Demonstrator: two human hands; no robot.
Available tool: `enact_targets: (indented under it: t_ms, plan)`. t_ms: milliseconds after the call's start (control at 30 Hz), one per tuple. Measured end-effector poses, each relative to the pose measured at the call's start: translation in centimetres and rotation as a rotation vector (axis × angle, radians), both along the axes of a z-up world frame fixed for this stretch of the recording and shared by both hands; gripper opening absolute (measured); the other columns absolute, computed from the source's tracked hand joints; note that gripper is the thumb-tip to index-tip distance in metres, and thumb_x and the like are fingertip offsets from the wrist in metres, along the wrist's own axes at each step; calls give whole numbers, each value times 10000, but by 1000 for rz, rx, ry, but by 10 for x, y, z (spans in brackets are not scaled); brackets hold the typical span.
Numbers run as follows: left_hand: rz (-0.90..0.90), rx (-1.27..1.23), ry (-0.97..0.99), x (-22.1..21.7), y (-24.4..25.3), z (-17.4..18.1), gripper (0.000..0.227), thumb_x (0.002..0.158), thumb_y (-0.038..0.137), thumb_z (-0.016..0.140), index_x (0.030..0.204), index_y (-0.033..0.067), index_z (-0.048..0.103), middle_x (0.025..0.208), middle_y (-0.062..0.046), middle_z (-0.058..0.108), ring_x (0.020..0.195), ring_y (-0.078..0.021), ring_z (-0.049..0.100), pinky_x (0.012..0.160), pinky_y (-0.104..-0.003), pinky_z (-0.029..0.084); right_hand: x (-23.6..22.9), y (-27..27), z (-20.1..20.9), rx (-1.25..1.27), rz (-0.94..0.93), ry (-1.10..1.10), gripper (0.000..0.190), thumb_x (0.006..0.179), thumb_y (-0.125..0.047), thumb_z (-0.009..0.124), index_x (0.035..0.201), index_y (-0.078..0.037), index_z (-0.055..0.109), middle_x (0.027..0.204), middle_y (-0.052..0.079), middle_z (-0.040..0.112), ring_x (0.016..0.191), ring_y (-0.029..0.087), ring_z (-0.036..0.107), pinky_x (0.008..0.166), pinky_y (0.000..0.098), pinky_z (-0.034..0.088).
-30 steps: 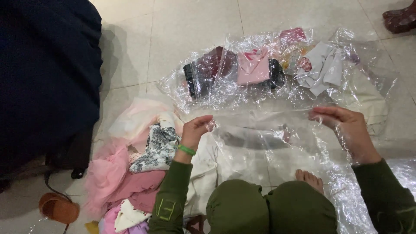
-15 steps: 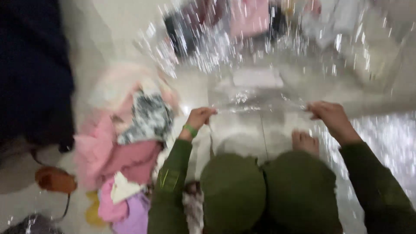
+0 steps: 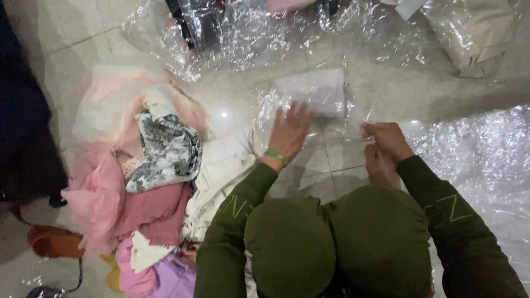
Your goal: Folding various items of clothing and placing them into individual clear plastic bags on the floor.
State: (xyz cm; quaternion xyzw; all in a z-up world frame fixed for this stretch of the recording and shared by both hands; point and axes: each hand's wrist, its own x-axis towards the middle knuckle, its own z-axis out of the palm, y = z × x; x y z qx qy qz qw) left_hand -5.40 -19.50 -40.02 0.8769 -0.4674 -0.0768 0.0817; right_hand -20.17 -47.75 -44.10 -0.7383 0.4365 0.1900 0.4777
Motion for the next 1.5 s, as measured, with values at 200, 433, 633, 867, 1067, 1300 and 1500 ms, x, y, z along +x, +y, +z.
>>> enact_targets:
  t_ms: [200,433,633,867,1067,1300,1500]
  plan:
    - [38,326,78,18,-23,13,617,1102,542,304,1616,201,317,1688,-118,262,1561,-325,212,1241,-642,122,45,27,102,-717,466,-440,553,1001,-233,698,1419,103,566,1327,379,575,1218,538,525,975,649,436]
    - [100,219,99,34,-12,-33,752,986,612,414,1610,208,301,1683,-125,265,1568,-333,180,1251,-638,115,115,80,-26,-953,1154,-514,607,1106,-574,142,1636,-307,267,1684,-43,316,1534,207,281,1225,567,150]
    - [161,245,223,49,-7,-15,989,897,862,209,1642,210,210,1710,-112,180,1593,-302,84,1279,-565,102,113,34,-13,-478,1027,-219,699,1073,-624,237,1672,-280,132,1728,44,170,1584,302,133,1214,700,50]
    - [542,163,361,63,37,-16,1134,791,950,258,1638,200,188,1717,-104,142,1587,-284,102,1230,-672,54,114,40,-15,-514,1027,-149,785,1014,-782,171,1654,-327,175,1740,-54,96,1603,227,54,1227,665,-25]
    - [538,312,392,69,40,-9,1058,854,911,205,1643,210,138,1728,-47,97,1595,-211,63,1226,-690,36,111,29,4,-470,871,-10,914,934,-869,237,1658,-330,97,1740,-65,22,1605,183,-16,1215,690,-64]
    - [542,466,515,91,28,-12,1037,880,920,118,1644,219,132,1727,-22,63,1593,-180,51,1203,-701,112,132,-13,-64,-278,149,-175,897,856,-523,773,1609,-210,399,1544,140,385,1449,356,388,1100,557,440]
    - [550,483,530,69,31,-7,959,927,888,62,1651,260,89,1733,13,23,1594,-156,0,1214,-688,66,126,26,20,346,-151,-197,335,803,-294,812,797,26,713,632,168,620,521,236,613,393,328,457]
